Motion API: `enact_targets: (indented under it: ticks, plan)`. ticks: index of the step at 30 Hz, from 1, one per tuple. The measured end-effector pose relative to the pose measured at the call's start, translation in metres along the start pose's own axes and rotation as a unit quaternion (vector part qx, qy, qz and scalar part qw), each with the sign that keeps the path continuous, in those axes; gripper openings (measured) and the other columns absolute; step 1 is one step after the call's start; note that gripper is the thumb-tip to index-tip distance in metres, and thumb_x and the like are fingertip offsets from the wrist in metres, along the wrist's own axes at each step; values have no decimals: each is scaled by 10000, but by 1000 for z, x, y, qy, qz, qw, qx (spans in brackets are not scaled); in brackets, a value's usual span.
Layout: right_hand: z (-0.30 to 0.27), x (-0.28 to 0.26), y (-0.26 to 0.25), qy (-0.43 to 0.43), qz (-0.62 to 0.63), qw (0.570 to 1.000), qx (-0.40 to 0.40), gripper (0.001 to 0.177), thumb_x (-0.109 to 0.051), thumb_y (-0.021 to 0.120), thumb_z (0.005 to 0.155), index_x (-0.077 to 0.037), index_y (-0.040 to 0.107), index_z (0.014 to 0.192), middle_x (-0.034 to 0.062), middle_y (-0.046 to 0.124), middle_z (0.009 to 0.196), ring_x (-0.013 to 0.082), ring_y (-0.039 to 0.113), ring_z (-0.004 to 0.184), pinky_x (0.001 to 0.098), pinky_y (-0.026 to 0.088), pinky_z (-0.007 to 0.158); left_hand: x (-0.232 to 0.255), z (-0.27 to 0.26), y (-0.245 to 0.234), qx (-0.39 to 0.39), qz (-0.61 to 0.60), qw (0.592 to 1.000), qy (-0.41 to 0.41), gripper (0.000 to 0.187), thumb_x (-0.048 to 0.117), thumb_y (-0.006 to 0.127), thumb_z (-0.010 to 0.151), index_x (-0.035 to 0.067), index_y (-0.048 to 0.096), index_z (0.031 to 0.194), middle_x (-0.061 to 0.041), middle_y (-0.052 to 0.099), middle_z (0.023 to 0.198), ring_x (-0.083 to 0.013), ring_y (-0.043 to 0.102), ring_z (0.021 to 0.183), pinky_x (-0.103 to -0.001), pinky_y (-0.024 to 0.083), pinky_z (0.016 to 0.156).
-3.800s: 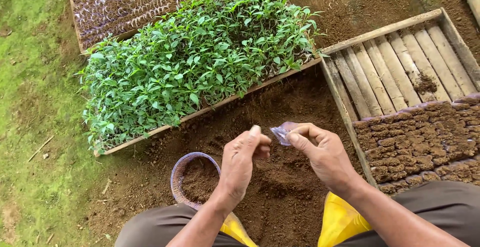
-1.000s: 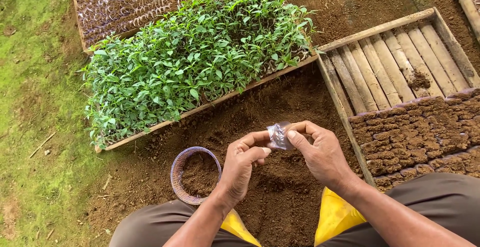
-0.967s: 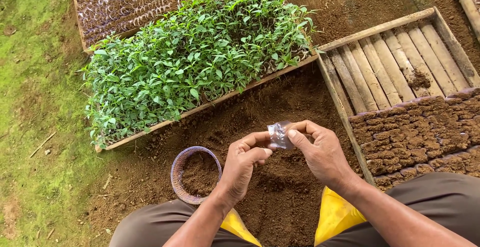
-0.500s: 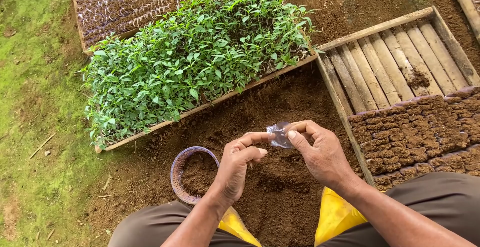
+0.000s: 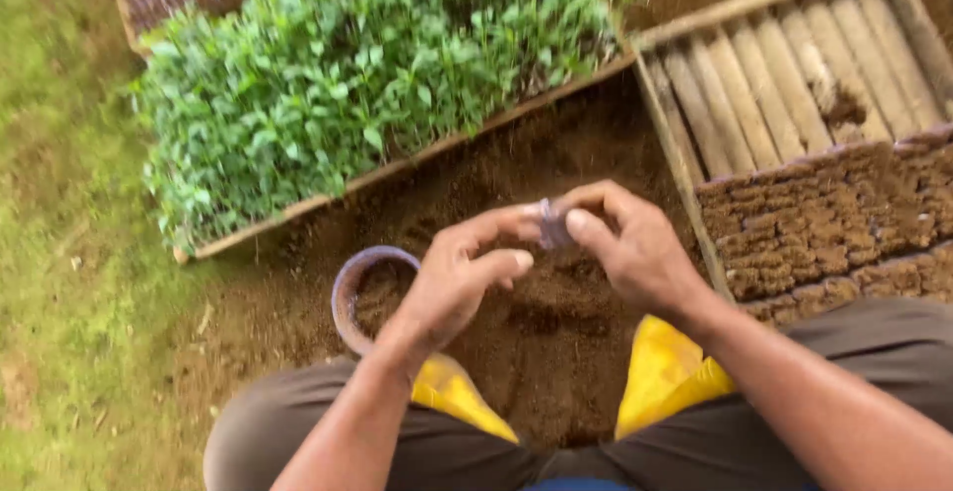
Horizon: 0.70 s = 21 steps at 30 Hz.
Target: The person scoops soil from a pile and fills small purple seedling pouches by hand. They then place the filled pouches into a wooden tray lined with bamboo slats. The person repeats this process multiple times.
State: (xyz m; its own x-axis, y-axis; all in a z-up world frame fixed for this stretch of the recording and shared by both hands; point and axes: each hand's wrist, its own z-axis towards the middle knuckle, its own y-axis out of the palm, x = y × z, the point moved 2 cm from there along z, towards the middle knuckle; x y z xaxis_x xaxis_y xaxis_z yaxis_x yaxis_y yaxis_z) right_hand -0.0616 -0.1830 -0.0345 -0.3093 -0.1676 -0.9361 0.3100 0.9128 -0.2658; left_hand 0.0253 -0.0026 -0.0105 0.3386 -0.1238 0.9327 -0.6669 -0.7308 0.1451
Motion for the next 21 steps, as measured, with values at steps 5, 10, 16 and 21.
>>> enact_targets:
  ticks: [5, 10, 16, 21]
  plan:
    - [42, 44, 13, 48, -117, 988, -91, 504, -367, 636, 940, -120, 603, 1378, 140, 698, 1248, 311, 648, 1212, 492, 505, 1011, 34, -10, -20, 80, 289, 948, 110, 453, 110, 650, 857, 141, 706, 1306, -158, 730, 1210, -97, 590, 562, -244, 499, 530]
    - [75, 136, 50, 111, -293, 937, -157, 623, -382, 613, 956, -116, 505, 1509, 187, 559, 1460, 395, 497, 1389, 544, 405, 1139, 33, -26, -35, 154, 469, 858, 144, 428, 243, 641, 869, 203, 708, 1290, -106, 706, 1200, -200, 670, 672, -371, 481, 708]
    - [81, 187, 89, 74, -376, 918, -101, 772, -407, 590, 999, -63, 292, 1623, 262, 296, 1633, 479, 244, 1518, 592, 210, 1242, 36, -49, -34, 159, 509, 836, 126, 428, 257, 616, 886, 203, 704, 1301, -145, 715, 1186, -245, 710, 715, -376, 466, 709]
    - [75, 224, 121, 18, -405, 911, -69, 853, -589, 617, 951, -91, 360, 1594, 247, 391, 1572, 484, 340, 1467, 592, 261, 1221, 25, -56, -37, 151, 525, 830, 109, 433, 260, 619, 882, 198, 704, 1302, -133, 722, 1181, -215, 716, 746, -357, 454, 699]
